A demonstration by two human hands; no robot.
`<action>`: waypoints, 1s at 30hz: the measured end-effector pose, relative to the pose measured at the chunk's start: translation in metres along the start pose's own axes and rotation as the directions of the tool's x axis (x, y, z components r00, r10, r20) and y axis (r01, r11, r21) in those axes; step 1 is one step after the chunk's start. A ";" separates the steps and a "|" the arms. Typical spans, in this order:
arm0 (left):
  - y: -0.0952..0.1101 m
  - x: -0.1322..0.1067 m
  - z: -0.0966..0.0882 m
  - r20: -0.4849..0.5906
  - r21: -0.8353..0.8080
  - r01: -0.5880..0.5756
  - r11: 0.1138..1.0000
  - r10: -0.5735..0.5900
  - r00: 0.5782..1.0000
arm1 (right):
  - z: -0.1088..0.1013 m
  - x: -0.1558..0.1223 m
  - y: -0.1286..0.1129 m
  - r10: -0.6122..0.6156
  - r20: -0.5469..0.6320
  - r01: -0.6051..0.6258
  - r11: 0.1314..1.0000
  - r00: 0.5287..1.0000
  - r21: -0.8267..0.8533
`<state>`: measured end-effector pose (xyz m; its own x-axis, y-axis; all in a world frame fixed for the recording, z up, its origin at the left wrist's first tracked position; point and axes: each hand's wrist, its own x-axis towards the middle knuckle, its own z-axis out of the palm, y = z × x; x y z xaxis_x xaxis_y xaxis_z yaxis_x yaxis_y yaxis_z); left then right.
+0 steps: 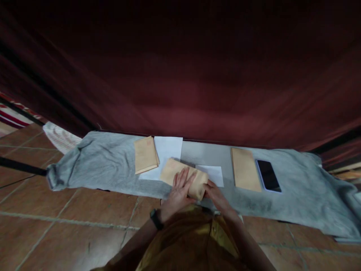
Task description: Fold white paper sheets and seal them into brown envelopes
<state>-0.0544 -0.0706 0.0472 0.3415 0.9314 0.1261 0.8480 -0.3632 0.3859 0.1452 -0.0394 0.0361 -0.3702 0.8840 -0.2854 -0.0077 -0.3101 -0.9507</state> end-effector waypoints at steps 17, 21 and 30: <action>-0.009 0.041 0.011 0.269 0.028 -0.115 0.993 0.103 0.958 | -0.049 -0.005 0.013 -0.173 -0.283 -0.015 0.829 0.943 -0.558; -0.008 0.040 0.017 0.246 0.039 -0.122 0.992 0.109 0.963 | -0.044 -0.011 0.011 -0.255 -0.349 -0.149 0.574 0.902 -0.805; -0.005 0.039 0.012 0.183 0.041 -0.146 0.988 0.137 0.974 | -0.050 -0.012 0.001 -0.176 -0.206 0.046 0.855 0.963 -0.517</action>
<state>-0.0402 -0.0328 0.0398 0.5224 0.8526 0.0086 0.8047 -0.4964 0.3257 0.1959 -0.0331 0.0329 -0.1635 0.9776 -0.1325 0.4570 -0.0439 -0.8884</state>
